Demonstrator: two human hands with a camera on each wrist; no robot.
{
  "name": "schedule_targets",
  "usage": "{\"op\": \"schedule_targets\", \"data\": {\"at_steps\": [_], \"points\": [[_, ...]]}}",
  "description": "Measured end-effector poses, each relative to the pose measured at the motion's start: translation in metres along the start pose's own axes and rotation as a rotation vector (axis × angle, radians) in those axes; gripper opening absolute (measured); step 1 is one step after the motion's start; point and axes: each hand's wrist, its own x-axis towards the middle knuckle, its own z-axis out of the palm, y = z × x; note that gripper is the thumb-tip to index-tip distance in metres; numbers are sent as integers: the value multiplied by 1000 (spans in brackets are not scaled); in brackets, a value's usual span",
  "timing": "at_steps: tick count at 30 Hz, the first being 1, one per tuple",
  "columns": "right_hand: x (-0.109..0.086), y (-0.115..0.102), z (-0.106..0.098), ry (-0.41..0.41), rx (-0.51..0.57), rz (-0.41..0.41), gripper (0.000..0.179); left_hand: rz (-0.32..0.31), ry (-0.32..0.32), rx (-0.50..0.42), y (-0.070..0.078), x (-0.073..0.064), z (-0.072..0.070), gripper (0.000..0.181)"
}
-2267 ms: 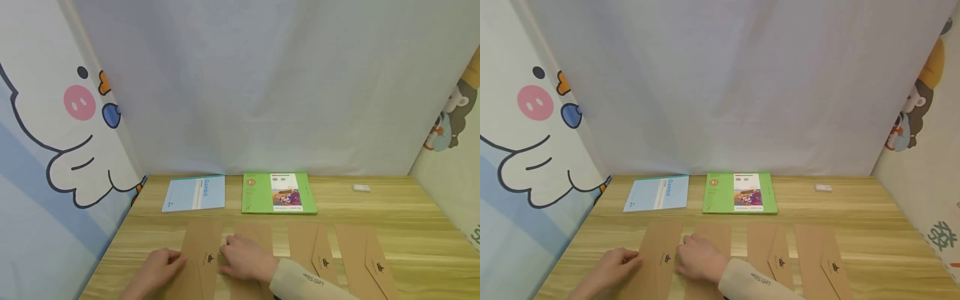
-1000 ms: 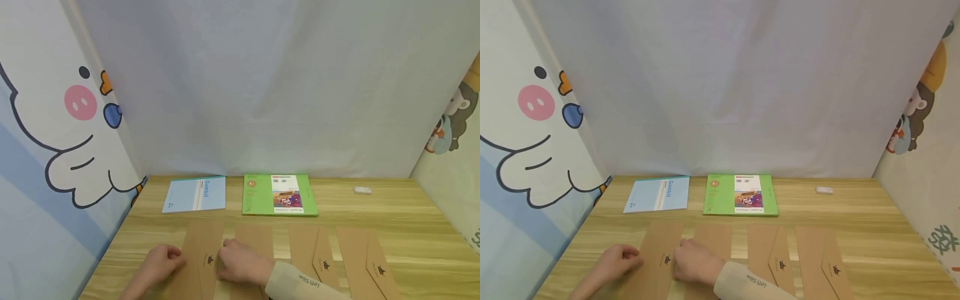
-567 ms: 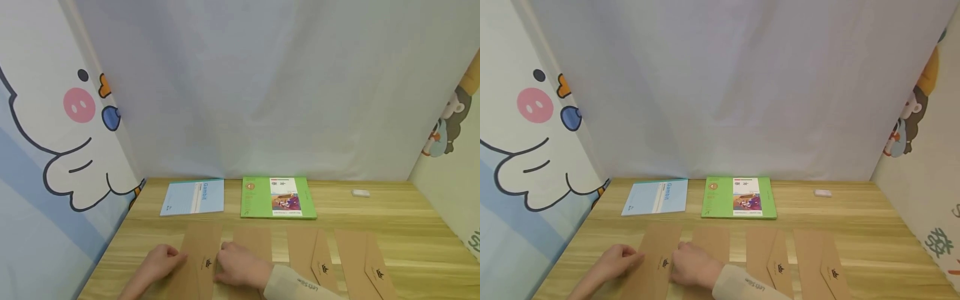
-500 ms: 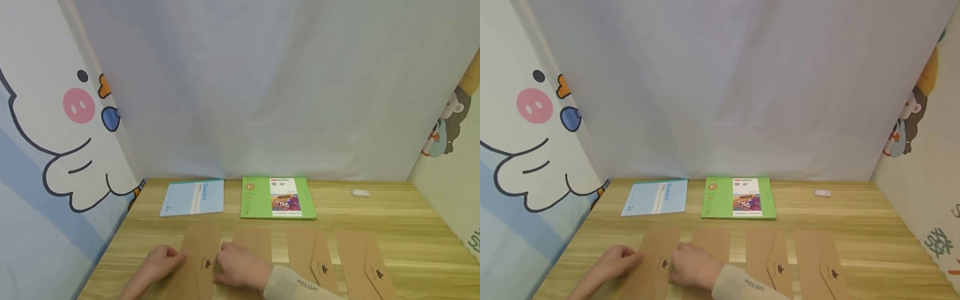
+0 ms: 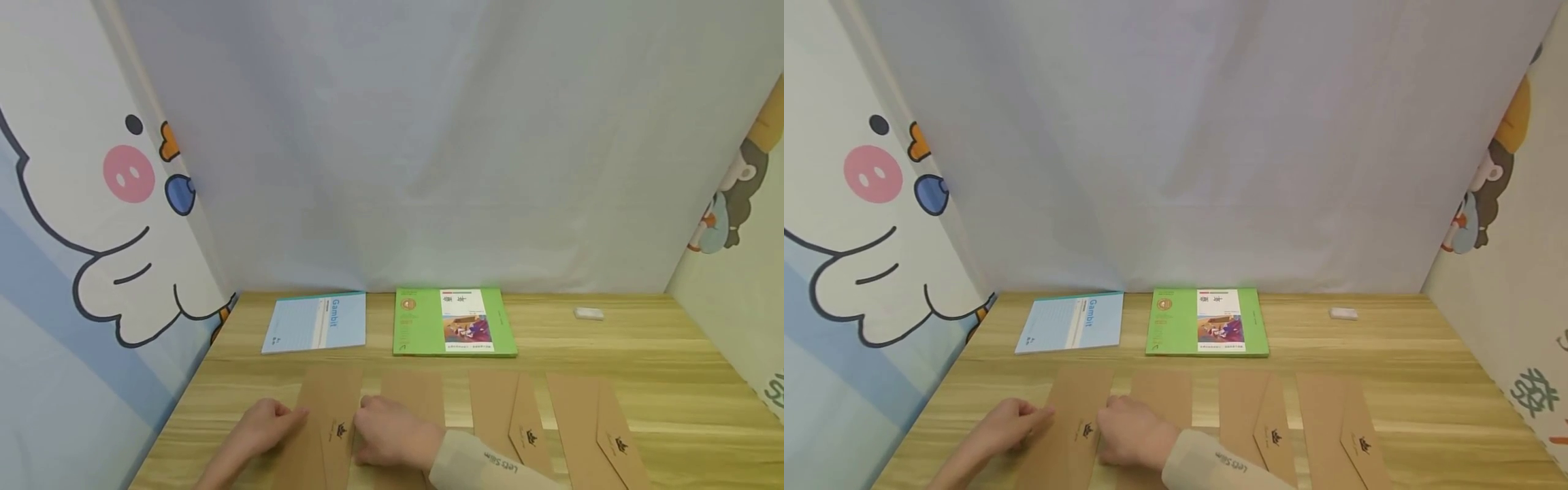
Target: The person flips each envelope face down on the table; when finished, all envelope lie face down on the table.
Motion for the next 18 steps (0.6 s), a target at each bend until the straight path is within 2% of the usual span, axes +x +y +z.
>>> {"op": "schedule_targets", "data": {"at_steps": [8,18], "points": [[1,-4,-1,-4,-58,6,32,-3,37,41,1,0,2,55],[2,-5,0,1,-87,5,31,-24,51,56,2,1,2,55]]}}
